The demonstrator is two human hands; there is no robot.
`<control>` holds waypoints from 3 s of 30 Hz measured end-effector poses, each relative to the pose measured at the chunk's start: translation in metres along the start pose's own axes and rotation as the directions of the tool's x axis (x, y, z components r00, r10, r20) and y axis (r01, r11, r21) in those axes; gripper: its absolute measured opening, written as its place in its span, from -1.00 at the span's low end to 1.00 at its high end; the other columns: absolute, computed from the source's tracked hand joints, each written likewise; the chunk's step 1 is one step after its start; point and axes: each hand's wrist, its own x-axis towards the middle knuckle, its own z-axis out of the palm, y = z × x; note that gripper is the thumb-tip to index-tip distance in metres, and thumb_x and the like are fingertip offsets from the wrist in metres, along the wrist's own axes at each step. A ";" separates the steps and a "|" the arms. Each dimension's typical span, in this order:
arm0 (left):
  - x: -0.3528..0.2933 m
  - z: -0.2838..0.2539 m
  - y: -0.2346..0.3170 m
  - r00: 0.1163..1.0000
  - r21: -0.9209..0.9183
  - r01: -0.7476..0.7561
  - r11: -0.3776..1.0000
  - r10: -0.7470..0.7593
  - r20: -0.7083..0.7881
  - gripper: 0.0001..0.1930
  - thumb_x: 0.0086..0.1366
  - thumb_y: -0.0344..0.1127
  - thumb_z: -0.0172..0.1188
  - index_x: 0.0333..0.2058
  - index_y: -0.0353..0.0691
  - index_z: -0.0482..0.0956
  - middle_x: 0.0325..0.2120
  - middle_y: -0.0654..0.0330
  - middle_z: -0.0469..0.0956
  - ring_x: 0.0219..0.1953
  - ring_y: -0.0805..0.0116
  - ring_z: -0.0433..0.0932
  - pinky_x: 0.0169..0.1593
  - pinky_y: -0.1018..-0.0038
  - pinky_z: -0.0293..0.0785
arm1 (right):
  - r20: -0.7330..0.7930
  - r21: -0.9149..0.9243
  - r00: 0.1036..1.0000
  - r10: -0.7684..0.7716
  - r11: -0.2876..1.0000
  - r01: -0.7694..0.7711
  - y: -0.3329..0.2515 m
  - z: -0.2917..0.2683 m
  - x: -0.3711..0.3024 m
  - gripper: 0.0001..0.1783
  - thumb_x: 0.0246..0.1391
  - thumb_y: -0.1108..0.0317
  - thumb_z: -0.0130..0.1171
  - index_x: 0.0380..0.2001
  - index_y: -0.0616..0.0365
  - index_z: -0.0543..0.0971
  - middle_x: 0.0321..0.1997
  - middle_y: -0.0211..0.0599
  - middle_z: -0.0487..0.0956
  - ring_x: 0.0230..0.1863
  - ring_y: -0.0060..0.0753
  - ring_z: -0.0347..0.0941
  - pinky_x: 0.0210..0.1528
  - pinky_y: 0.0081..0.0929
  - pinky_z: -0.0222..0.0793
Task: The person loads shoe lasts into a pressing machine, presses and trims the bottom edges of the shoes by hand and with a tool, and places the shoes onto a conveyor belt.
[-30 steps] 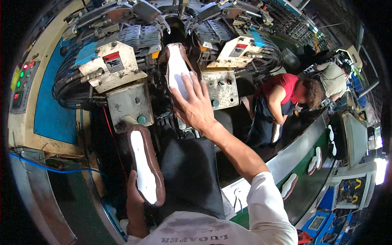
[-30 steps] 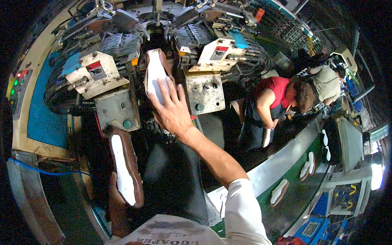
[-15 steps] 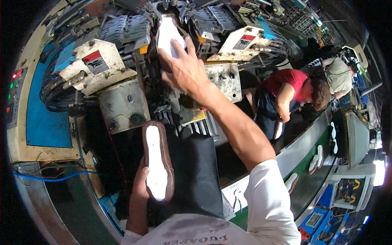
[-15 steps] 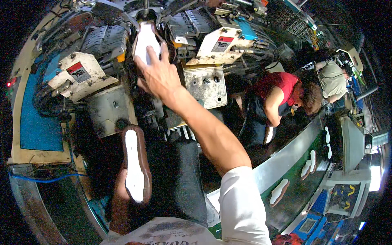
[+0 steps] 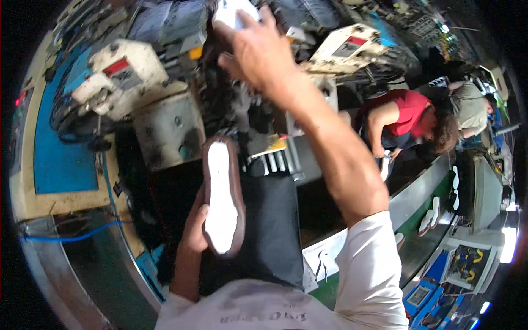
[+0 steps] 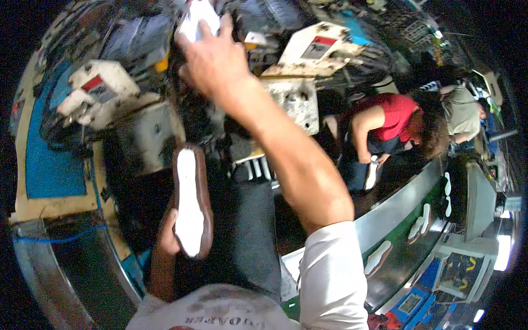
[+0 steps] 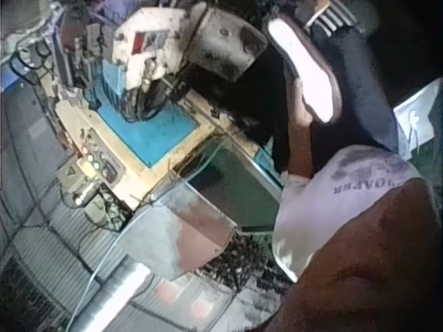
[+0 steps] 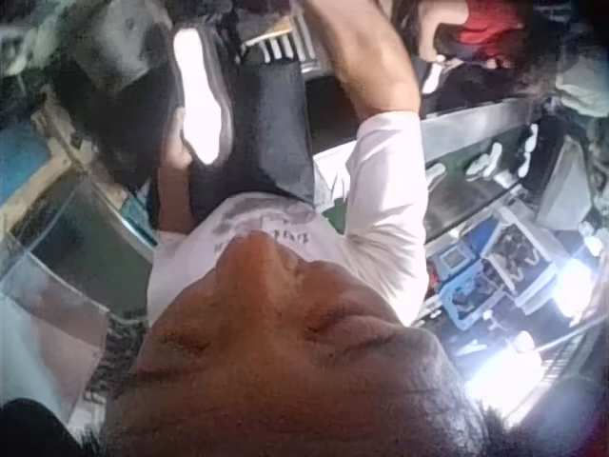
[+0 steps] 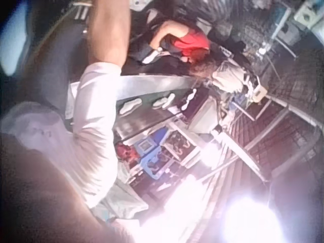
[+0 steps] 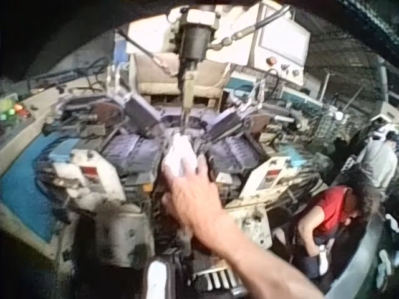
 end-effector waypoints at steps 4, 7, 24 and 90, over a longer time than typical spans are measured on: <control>0.008 0.037 0.026 0.995 0.083 -0.084 0.993 0.079 0.057 0.12 0.26 -0.12 0.36 0.64 -0.26 -0.14 0.53 -0.08 0.19 0.53 0.06 0.26 0.55 0.11 0.22 | -0.162 0.042 0.986 -0.043 0.998 0.051 0.015 0.001 -0.008 -0.08 0.06 0.05 0.50 0.48 -0.04 0.40 0.43 0.24 0.43 0.54 0.40 0.17 0.65 0.11 0.04; -0.005 0.043 0.028 0.987 0.177 -0.163 0.971 0.159 0.032 0.12 0.27 -0.22 0.34 0.65 -0.25 -0.19 0.56 -0.08 0.12 0.56 0.07 0.21 0.56 0.13 0.18 | -0.218 0.168 0.970 0.112 0.983 -0.076 -0.047 -0.001 -0.083 0.05 0.11 -0.04 0.53 0.51 0.26 0.30 0.51 0.42 0.30 0.57 0.66 0.07 0.62 0.12 0.14; -0.147 0.028 -0.037 0.924 0.295 -0.365 0.883 0.383 -0.003 0.04 0.36 -0.29 0.32 0.64 -0.23 -0.16 0.51 -0.08 0.19 0.51 0.06 0.27 0.53 0.09 0.25 | 0.714 0.643 0.668 0.209 -0.572 -0.509 -0.273 -0.035 -0.349 -0.21 0.57 -0.05 0.07 0.62 0.19 0.19 0.50 -0.11 0.45 0.42 -0.28 0.44 0.45 -0.33 0.40; -0.059 0.259 -0.278 0.725 0.707 -0.244 0.664 -0.359 0.587 -0.13 0.43 -0.35 0.39 0.57 -0.27 0.08 0.44 -0.14 0.30 0.42 0.13 0.37 0.34 0.24 0.46 | 0.302 0.924 -0.005 0.953 -0.294 -0.246 -0.165 -0.129 -0.670 -0.15 0.39 0.26 0.31 0.60 0.25 0.19 0.48 0.04 0.46 0.41 -0.17 0.44 0.42 -0.22 0.38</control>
